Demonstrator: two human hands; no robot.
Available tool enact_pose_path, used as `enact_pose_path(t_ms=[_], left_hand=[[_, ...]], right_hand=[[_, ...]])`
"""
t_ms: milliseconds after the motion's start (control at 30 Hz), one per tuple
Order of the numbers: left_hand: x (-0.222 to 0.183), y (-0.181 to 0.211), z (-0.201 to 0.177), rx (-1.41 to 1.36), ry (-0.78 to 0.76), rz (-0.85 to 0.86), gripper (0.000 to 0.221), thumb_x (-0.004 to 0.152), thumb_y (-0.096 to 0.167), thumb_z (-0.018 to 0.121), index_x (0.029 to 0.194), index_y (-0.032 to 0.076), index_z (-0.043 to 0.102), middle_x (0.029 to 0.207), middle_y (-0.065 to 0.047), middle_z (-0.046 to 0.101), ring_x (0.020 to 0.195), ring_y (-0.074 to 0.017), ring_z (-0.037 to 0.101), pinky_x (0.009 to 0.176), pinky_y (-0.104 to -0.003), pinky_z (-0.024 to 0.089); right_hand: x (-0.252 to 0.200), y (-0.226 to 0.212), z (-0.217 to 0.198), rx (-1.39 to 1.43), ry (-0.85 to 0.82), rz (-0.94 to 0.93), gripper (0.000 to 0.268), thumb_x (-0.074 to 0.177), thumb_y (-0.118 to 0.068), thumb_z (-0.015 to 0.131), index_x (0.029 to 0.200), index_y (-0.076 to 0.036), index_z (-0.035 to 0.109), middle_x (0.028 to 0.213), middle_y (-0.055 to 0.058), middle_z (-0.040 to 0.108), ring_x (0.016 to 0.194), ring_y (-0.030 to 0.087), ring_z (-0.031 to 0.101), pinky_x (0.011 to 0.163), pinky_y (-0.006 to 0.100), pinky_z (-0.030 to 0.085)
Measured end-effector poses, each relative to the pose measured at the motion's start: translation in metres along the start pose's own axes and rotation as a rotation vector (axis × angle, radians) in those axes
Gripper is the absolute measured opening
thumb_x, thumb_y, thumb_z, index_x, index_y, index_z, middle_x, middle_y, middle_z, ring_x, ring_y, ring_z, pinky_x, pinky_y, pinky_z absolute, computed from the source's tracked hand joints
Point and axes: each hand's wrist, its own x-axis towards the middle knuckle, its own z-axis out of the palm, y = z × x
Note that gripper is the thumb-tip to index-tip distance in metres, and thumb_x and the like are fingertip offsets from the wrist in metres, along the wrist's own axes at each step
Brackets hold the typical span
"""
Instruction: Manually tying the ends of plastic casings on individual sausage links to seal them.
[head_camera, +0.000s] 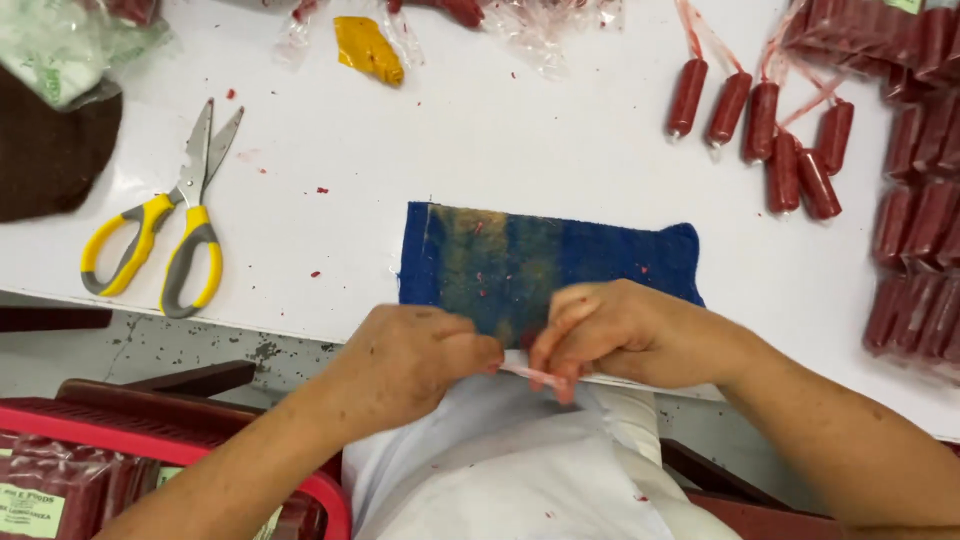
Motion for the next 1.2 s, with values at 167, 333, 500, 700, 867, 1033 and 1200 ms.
enact_pose_path(t_ms=[167, 333, 500, 700, 867, 1033, 1200], left_hand=[[0.04, -0.007, 0.11, -1.593, 0.535, -0.391, 0.012, 0.092, 0.009, 0.068, 0.089, -0.003, 0.067, 0.075, -0.026, 0.065, 0.042, -0.0261, 0.058, 0.032, -0.037, 0.052], [0.065, 0.014, 0.095, -1.623, 0.498, -0.484, 0.027, 0.1, 0.02, 0.064, 0.088, -0.005, 0.066, 0.046, -0.013, 0.047, 0.027, -0.0157, 0.039, 0.031, -0.032, 0.049], [0.074, 0.023, 0.055, -1.522, 0.436, -0.431, 0.024, 0.102, 0.011, 0.058, 0.088, -0.005, 0.068, 0.046, -0.015, 0.052, 0.027, -0.0148, 0.041, 0.03, -0.03, 0.05], [0.08, 0.008, -0.013, 0.732, 0.601, 0.167, 0.013, 0.096, 0.017, 0.057, 0.099, 0.016, 0.07, 0.077, -0.005, 0.064, 0.062, -0.0231, 0.063, 0.054, -0.037, 0.051], [0.092, -0.007, -0.022, 0.586, 0.433, 0.157, 0.009, 0.099, 0.022, 0.059, 0.094, 0.016, 0.065, 0.076, 0.0, 0.06, 0.067, -0.0217, 0.065, 0.061, -0.032, 0.054], [0.099, -0.01, -0.024, -0.135, 0.143, 0.139, 0.041, 0.087, 0.044, 0.066, 0.105, 0.009, 0.054, 0.105, -0.015, 0.057, 0.1, -0.0414, 0.064, 0.086, -0.051, 0.056], [0.075, -0.029, 0.029, -0.047, 0.315, 0.165, 0.035, 0.095, 0.039, 0.065, 0.082, 0.01, 0.051, 0.096, -0.01, 0.052, 0.092, -0.0371, 0.058, 0.08, -0.045, 0.052]], right_hand=[[-0.013, 0.032, 0.063, 1.069, 1.149, 0.375, 0.009, 0.09, -0.005, 0.069, 0.091, 0.003, 0.073, 0.101, 0.025, 0.074, 0.074, 0.03, 0.067, 0.062, 0.037, 0.053], [0.01, 0.049, 0.057, 0.465, 1.471, 0.24, 0.006, 0.091, -0.001, 0.07, 0.086, 0.003, 0.069, 0.096, 0.022, 0.073, 0.092, 0.029, 0.069, 0.084, 0.035, 0.052], [0.021, 0.026, 0.032, 0.217, 1.4, 0.18, 0.008, 0.093, 0.0, 0.067, 0.087, 0.003, 0.069, 0.096, 0.02, 0.074, 0.104, 0.03, 0.065, 0.099, 0.041, 0.049], [0.0, 0.055, 0.034, 0.123, 1.212, 0.217, 0.017, 0.096, -0.011, 0.067, 0.084, -0.001, 0.073, 0.1, 0.014, 0.076, 0.128, 0.034, 0.057, 0.113, 0.046, 0.041], [-0.017, 0.054, 0.01, 0.26, 0.8, 0.191, 0.011, 0.088, -0.008, 0.071, 0.08, -0.001, 0.075, 0.091, 0.013, 0.075, 0.138, 0.039, 0.048, 0.119, 0.053, 0.032], [-0.019, 0.063, -0.009, 0.104, 0.6, 0.162, 0.008, 0.087, -0.006, 0.072, 0.086, -0.006, 0.08, 0.089, 0.009, 0.077, 0.133, 0.038, 0.049, 0.12, 0.049, 0.025], [-0.021, 0.067, 0.001, 0.138, 0.544, 0.22, 0.017, 0.091, -0.006, 0.069, 0.105, -0.008, 0.079, 0.104, 0.01, 0.079, 0.136, 0.038, 0.05, 0.118, 0.053, 0.029]])
